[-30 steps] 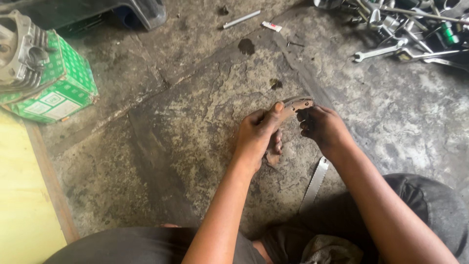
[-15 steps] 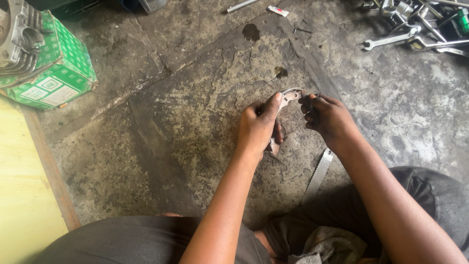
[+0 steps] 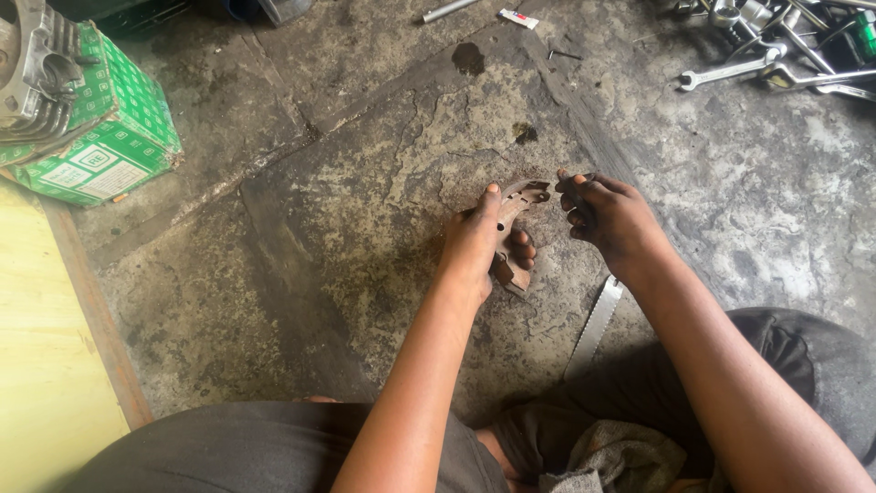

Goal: The person sits on the floor and uses a metal file to smooth the edges of a curved metal piece. They hold the metal piece in one hand and file it with the other, occasionally turning the piece to work on different sides.

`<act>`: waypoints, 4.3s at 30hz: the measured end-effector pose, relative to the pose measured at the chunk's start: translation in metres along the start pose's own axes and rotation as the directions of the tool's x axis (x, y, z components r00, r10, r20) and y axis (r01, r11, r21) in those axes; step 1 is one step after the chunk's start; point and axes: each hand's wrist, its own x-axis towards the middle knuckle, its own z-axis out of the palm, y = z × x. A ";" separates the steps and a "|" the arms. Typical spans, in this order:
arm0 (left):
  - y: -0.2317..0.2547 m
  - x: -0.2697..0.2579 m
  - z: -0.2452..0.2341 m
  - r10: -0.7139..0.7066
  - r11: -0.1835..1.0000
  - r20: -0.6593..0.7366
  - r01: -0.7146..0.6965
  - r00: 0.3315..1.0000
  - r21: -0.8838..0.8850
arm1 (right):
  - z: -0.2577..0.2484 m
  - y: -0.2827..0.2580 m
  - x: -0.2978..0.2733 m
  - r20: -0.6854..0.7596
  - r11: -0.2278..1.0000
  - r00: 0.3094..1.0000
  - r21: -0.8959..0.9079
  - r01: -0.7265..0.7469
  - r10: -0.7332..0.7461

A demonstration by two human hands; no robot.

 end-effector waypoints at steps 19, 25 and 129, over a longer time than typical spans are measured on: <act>-0.018 0.011 -0.005 -0.082 0.995 0.022 0.080 0.996 0.052 | 0.031 -0.003 -0.031 0.215 0.327 0.791 -0.825 0.461 -0.573; -0.016 0.017 -0.009 -0.100 0.986 -0.054 0.106 0.994 0.132 | 0.047 0.000 -0.053 0.265 0.583 0.879 -0.667 0.465 -0.397; -0.035 0.007 0.017 0.568 0.729 0.184 -0.594 0.802 0.340 | 0.014 0.009 -0.031 -0.049 0.587 0.703 -0.593 0.551 -0.709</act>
